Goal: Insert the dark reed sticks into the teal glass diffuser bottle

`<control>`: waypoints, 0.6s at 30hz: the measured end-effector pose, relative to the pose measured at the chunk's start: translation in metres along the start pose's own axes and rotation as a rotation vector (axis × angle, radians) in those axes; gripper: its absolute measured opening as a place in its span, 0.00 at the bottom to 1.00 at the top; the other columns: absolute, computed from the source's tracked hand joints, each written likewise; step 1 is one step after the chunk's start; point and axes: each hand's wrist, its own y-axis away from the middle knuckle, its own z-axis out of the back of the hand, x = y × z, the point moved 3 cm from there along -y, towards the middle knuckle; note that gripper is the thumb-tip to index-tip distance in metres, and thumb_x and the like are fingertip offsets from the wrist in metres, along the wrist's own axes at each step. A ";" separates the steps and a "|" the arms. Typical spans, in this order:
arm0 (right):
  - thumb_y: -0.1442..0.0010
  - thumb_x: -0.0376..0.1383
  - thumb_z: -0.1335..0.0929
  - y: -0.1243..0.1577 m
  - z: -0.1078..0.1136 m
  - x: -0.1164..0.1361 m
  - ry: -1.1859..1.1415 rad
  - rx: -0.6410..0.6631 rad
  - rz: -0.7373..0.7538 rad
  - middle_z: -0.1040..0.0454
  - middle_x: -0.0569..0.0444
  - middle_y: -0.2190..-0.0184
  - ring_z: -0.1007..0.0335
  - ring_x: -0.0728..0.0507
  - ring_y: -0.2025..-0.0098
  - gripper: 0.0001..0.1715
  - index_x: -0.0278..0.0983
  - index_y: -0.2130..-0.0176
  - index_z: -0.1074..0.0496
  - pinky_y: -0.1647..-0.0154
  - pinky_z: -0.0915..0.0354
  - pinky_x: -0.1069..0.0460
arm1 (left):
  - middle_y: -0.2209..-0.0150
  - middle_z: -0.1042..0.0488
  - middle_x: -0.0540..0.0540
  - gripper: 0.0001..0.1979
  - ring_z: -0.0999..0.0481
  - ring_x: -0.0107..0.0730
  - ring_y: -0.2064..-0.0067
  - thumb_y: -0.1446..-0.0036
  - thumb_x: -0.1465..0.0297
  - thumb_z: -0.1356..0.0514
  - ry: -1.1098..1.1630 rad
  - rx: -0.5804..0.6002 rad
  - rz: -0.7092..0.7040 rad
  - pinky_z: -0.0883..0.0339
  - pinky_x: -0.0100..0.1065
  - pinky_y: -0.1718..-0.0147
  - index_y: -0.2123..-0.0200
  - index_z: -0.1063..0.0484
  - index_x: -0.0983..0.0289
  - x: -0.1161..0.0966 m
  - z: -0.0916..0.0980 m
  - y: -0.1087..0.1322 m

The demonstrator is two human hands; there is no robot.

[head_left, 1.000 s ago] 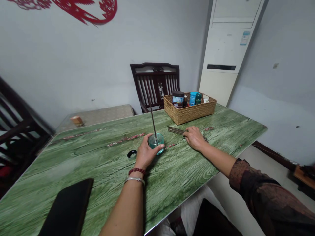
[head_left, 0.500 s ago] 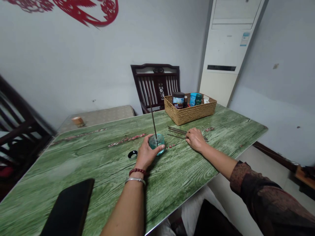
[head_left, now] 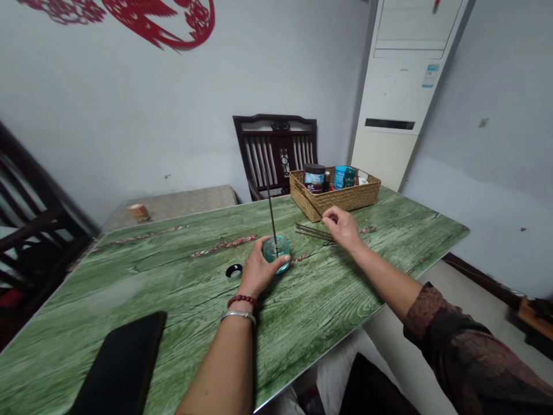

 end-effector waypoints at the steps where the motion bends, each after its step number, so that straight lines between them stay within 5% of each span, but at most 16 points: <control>1: 0.38 0.38 0.31 -0.006 0.000 0.008 -0.151 -0.040 0.010 0.19 0.55 0.68 0.25 0.44 0.66 0.04 0.40 0.65 0.27 0.60 0.32 0.50 | 0.52 0.20 0.61 0.34 0.20 0.57 0.48 0.59 0.55 0.27 0.002 -0.003 -0.003 0.29 0.57 0.44 0.48 0.29 0.57 0.000 0.000 0.000; 7: 0.38 0.49 0.28 -0.028 -0.009 0.065 -0.789 -0.132 0.093 0.19 0.57 0.67 0.28 0.48 0.72 0.15 0.42 0.61 0.30 0.70 0.28 0.53 | 0.51 0.20 0.62 0.34 0.19 0.56 0.49 0.59 0.55 0.27 -0.001 -0.008 -0.011 0.28 0.56 0.45 0.49 0.29 0.58 -0.002 0.000 0.000; 12: 0.40 0.53 0.26 -0.032 -0.039 0.089 -0.896 -0.084 0.059 0.19 0.57 0.66 0.25 0.48 0.68 0.20 0.42 0.61 0.31 0.69 0.24 0.52 | 0.51 0.20 0.62 0.34 0.19 0.57 0.49 0.58 0.56 0.27 -0.005 -0.004 0.004 0.29 0.57 0.46 0.48 0.30 0.58 -0.005 0.000 0.001; 18: 0.42 0.51 0.25 -0.028 -0.078 0.084 -0.867 -0.017 0.012 0.22 0.58 0.69 0.25 0.48 0.69 0.18 0.42 0.64 0.30 0.73 0.25 0.54 | 0.51 0.20 0.63 0.34 0.19 0.58 0.48 0.59 0.58 0.26 -0.001 -0.005 0.001 0.28 0.58 0.46 0.48 0.29 0.59 -0.006 0.000 0.001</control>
